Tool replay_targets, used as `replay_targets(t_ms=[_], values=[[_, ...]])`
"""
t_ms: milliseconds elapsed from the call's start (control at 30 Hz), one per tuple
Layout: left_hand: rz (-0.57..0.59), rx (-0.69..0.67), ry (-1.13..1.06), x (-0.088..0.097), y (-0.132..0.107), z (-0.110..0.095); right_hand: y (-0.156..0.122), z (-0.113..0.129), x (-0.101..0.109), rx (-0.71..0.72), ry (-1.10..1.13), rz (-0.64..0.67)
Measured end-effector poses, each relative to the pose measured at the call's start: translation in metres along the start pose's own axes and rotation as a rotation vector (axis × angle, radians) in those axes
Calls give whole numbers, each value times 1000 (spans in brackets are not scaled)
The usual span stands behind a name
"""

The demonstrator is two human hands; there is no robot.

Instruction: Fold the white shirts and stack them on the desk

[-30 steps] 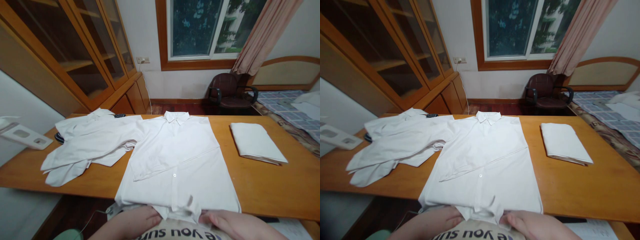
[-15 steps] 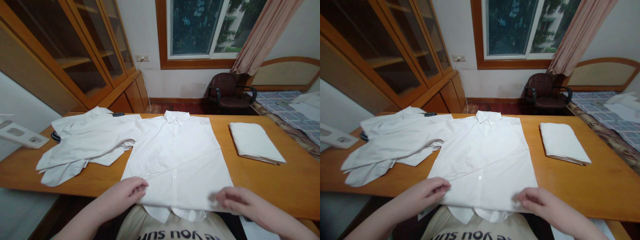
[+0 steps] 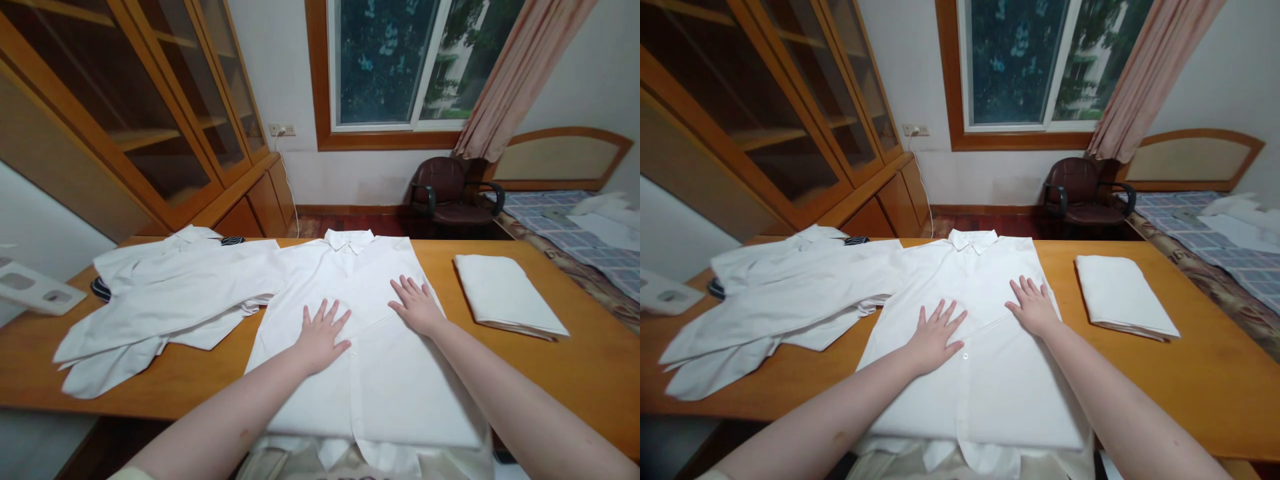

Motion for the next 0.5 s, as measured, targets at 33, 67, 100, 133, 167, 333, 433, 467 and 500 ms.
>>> replay_targets(t_ms=[33, 67, 100, 133, 167, 333, 433, 467, 500], values=[[-1, 0, -1, 1, 4, 0, 4, -4, 1, 4, -3, -1], [-3, -3, -3, 3, 8, 1, 8, -7, 1, 7, -6, -3], [-4, -10, -5, 5, 11, 2, 12, -11, 1, 9, -9, -7], [-1, -19, -8, 7, 13, 4, 15, -14, 1, 8, -11, -11], [7, -34, -12, 8, 14, 7, 17, -17, 1, 2, -13, -16], [48, -97, -37, 10, 2, 36, 20, -26, 0, -3, -20, -49], [-2, -54, -45, 5, -16, 61, 18, -28, 0, -48, -41, -69], [-22, -35, -45, 3, -22, 68, 17, -30, 0, -83, -48, -71], [-39, -16, -42, 1, -27, 74, 17, -31, 0, -122, -51, -71]])
Point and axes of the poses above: each hand's wrist, its own y-axis towards the middle knuckle, its own x-axis out of the back of the hand, z = x × y, the point moved 3 cm from there along y, towards the middle knuckle, and after that the axes turned 13 degrees about x, right-handed, at the moved point
